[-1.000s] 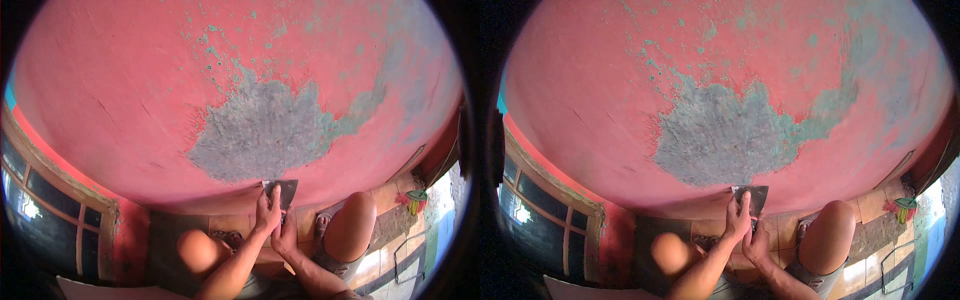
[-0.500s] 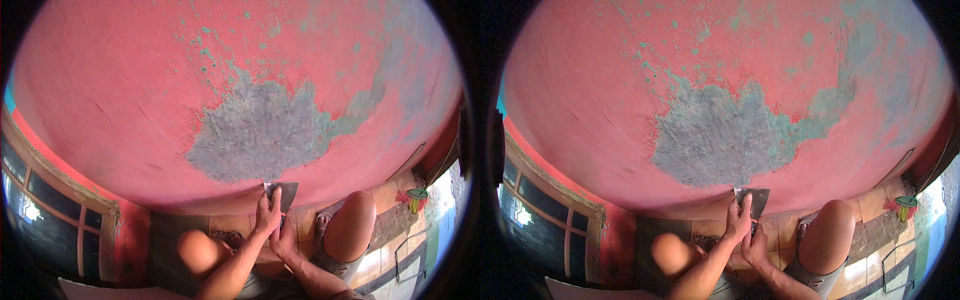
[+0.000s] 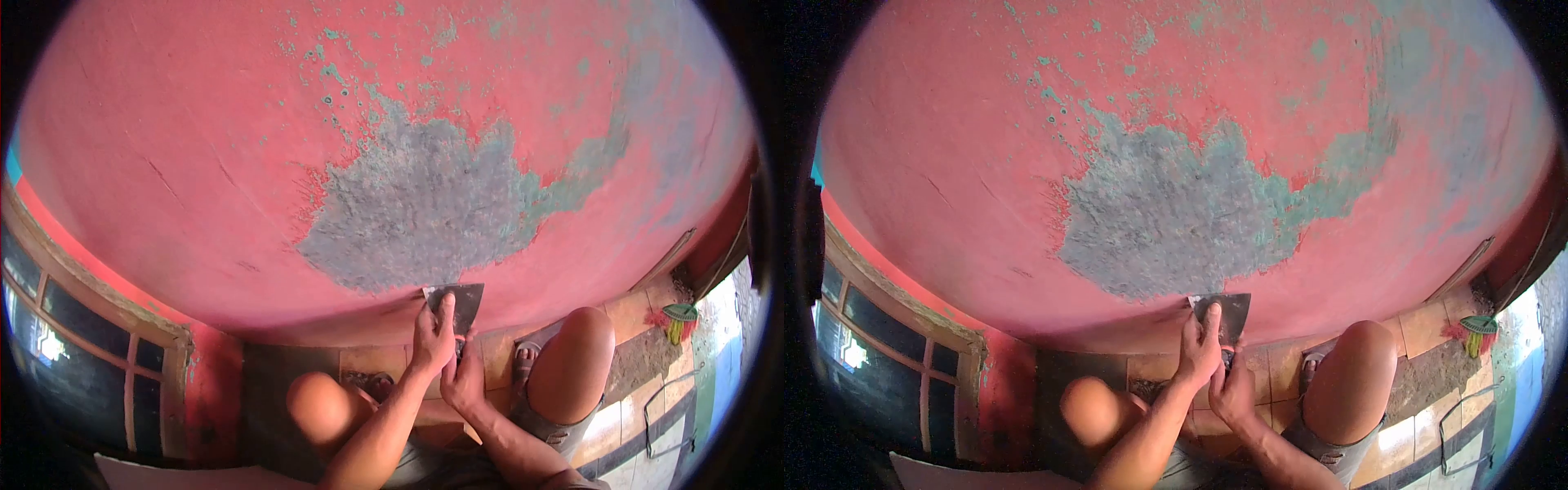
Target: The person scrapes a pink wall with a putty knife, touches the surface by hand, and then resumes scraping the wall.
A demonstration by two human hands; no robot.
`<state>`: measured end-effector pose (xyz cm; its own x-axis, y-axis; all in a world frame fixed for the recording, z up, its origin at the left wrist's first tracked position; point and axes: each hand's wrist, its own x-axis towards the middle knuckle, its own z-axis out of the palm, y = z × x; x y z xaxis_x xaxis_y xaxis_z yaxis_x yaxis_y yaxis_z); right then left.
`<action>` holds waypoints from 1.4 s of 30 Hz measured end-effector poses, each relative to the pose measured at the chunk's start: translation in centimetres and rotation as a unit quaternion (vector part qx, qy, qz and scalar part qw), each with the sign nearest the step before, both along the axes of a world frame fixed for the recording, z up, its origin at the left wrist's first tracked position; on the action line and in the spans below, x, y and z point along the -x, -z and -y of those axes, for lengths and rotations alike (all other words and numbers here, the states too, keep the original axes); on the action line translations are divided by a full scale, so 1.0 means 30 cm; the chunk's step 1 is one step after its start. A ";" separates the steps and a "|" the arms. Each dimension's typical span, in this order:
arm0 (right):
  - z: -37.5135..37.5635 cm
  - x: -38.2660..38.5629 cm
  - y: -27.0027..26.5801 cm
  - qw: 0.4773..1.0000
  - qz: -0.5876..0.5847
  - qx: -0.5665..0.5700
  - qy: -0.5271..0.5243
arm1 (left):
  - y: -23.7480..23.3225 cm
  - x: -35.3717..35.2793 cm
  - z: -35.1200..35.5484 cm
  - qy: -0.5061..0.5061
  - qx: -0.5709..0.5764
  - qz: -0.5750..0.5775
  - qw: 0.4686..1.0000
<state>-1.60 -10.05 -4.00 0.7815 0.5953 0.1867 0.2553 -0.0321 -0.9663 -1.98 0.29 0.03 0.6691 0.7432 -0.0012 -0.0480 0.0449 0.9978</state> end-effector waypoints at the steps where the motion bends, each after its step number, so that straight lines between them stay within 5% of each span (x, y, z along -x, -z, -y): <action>1: -0.005 0.002 -0.025 0.999 -0.031 -0.012 -0.010 | -0.025 -0.001 0.005 0.011 0.056 0.035 0.998; 5: -0.021 0.033 -0.016 0.998 -0.012 -0.058 0.019 | 0.031 0.016 -0.015 0.019 0.027 -0.027 0.999; 8: 0.001 0.040 0.059 0.999 -0.052 -0.002 -0.016 | 0.096 0.016 -0.019 -0.026 -0.142 -0.067 0.987; 14: -0.029 0.059 0.172 0.996 -0.080 -0.025 -0.009 | -0.003 0.024 0.002 -0.024 -0.097 -0.096 0.990; 18: -0.020 0.051 0.055 0.995 -0.097 -0.028 -0.025 | -0.001 0.017 -0.008 -0.003 -0.021 -0.047 0.999; 23: -0.031 0.063 0.151 0.999 -0.038 -0.012 0.000 | 0.076 0.020 -0.022 -0.027 -0.190 -0.087 0.978; 30: -0.027 0.061 0.038 0.995 -0.090 -0.032 -0.012 | 0.000 0.021 -0.021 0.007 -0.066 -0.074 0.995; 35: -0.023 0.075 0.103 0.995 -0.098 0.011 0.003 | 0.090 0.030 -0.045 0.002 -0.197 -0.092 0.976; 38: -0.039 0.063 0.045 0.998 -0.008 -0.055 0.031 | 0.005 0.017 -0.021 0.016 -0.024 -0.045 0.999; 42: -0.024 0.058 0.012 0.996 -0.084 -0.010 -0.011 | -0.004 0.020 -0.010 -0.001 -0.040 -0.066 0.997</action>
<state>-3.36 -9.33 -4.35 0.7902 0.6092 0.0662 0.0895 -0.0080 -0.9960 -2.57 0.58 0.16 0.6658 0.7456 -0.0296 0.0845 -0.0360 0.9958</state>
